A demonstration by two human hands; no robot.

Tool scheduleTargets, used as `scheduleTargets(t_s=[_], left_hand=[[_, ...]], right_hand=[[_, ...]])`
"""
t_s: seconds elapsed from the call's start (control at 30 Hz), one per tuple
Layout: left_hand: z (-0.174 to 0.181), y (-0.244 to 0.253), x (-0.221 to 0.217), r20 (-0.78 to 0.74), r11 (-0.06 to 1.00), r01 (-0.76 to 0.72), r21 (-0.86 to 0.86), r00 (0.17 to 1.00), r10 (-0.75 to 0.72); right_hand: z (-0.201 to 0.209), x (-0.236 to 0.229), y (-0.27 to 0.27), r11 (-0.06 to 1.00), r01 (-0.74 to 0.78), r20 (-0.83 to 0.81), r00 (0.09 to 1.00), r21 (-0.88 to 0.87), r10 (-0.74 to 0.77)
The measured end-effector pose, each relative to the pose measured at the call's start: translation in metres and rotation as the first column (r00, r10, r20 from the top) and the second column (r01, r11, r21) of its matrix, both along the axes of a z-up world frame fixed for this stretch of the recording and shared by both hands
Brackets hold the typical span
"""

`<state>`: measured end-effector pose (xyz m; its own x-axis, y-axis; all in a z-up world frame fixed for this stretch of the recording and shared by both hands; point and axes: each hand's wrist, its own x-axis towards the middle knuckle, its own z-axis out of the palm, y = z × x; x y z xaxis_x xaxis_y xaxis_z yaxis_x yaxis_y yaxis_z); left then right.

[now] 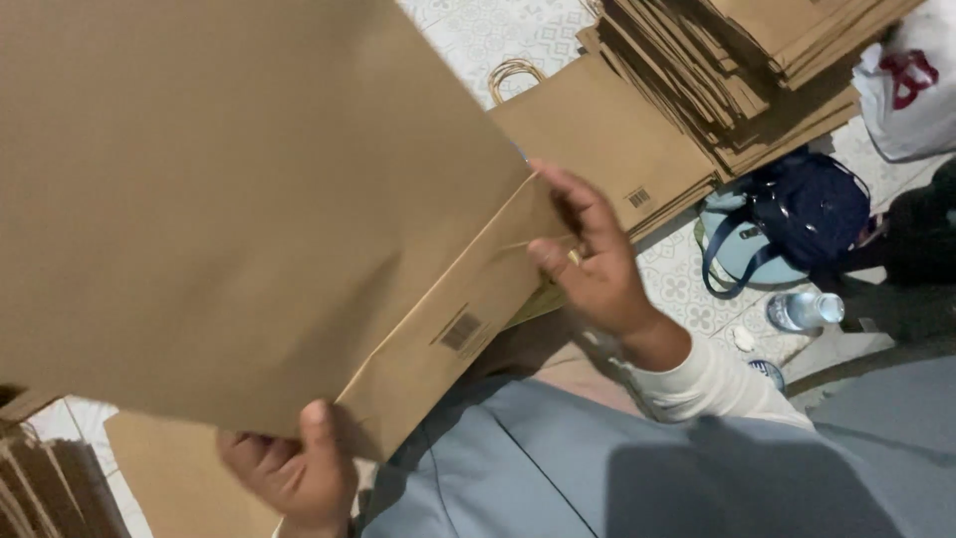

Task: The person is gluing and folding the bottom flaps of brown paper bags to assemble them.

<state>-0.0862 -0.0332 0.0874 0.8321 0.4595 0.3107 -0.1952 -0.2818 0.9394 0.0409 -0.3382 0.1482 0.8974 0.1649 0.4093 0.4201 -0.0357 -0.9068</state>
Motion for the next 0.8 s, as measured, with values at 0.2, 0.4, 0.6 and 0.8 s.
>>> scheduleTargets(t_s=[0.2,0.4,0.6,0.8], left_hand=[[0.018,-0.107,0.080,-0.027,0.770,0.637,-0.034,0.770,-0.638],[-0.013,-0.205,0.116,-0.229,0.508,0.810,-0.293,0.456,-0.860],[-0.072,-0.270,0.130,-0.369,0.495,0.544,-0.678,0.331,-0.868],[-0.060,-0.308,0.164,-0.507,0.589,0.235,-0.773,0.329,-0.797]], right_hand=[[-0.025,0.011,-0.122,0.849,0.528,0.149,0.840,0.003,-0.522],[-0.102,0.015,-0.256,0.645,0.762,-0.039,0.647,0.054,-0.761],[-0.214,0.017,-0.321,0.514,0.837,-0.297,0.450,-0.189,-0.842],[-0.297,0.038,-0.351,0.482,0.741,-0.298,0.382,-0.467,-0.875]])
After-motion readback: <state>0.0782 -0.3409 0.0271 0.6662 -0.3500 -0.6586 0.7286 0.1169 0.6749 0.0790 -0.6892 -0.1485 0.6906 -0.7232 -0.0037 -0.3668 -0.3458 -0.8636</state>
